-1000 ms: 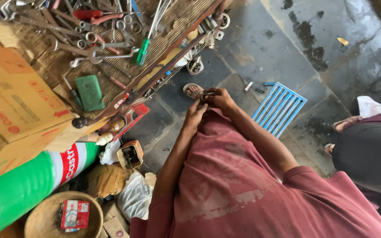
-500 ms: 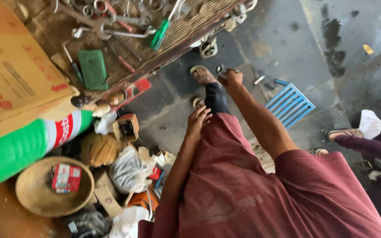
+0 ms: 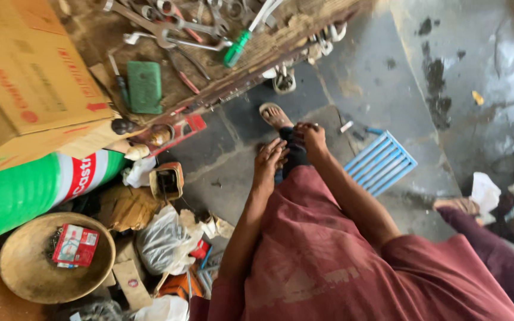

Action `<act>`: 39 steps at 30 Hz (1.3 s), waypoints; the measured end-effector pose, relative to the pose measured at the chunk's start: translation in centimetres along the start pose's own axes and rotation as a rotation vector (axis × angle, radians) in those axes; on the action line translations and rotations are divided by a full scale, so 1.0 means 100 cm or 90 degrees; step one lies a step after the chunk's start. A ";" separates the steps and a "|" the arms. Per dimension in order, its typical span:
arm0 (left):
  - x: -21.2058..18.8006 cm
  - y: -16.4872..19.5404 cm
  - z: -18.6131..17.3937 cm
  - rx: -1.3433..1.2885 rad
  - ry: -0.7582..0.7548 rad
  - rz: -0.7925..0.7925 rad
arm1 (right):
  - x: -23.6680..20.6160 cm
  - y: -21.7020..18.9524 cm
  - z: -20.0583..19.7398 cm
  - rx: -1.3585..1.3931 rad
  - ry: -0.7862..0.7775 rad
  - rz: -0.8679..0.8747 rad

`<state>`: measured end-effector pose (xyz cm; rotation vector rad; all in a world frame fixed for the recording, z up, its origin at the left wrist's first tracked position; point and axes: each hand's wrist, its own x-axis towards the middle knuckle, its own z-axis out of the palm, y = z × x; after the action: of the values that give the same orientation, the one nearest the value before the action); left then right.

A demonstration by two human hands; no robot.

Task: The person sorts through a pile of wrenches and other tools on a cluttered workbench. They pick up individual wrenches, inspect them, and place them into a green tool case. The person also handles a screwdriver and a small green box, organizing the tools into the case.

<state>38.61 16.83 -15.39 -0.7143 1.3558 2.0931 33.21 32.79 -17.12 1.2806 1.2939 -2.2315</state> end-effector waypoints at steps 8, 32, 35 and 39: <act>-0.012 0.058 -0.030 0.001 -0.002 0.277 | -0.027 -0.004 0.082 -0.190 -0.330 -0.221; 0.148 0.290 -0.067 -0.186 0.347 0.294 | 0.114 -0.167 0.403 -0.911 -0.298 -0.957; 0.172 0.302 -0.070 -0.122 0.329 0.284 | 0.116 -0.158 0.424 -1.062 -0.378 -0.943; 0.187 0.308 -0.085 0.106 0.413 0.276 | 0.123 -0.144 0.445 -1.272 -0.419 -0.930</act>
<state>5.33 1.09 -11.49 -1.1755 2.1719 2.1075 -7.42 7.82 -9.17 -1.2249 2.7618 -0.2014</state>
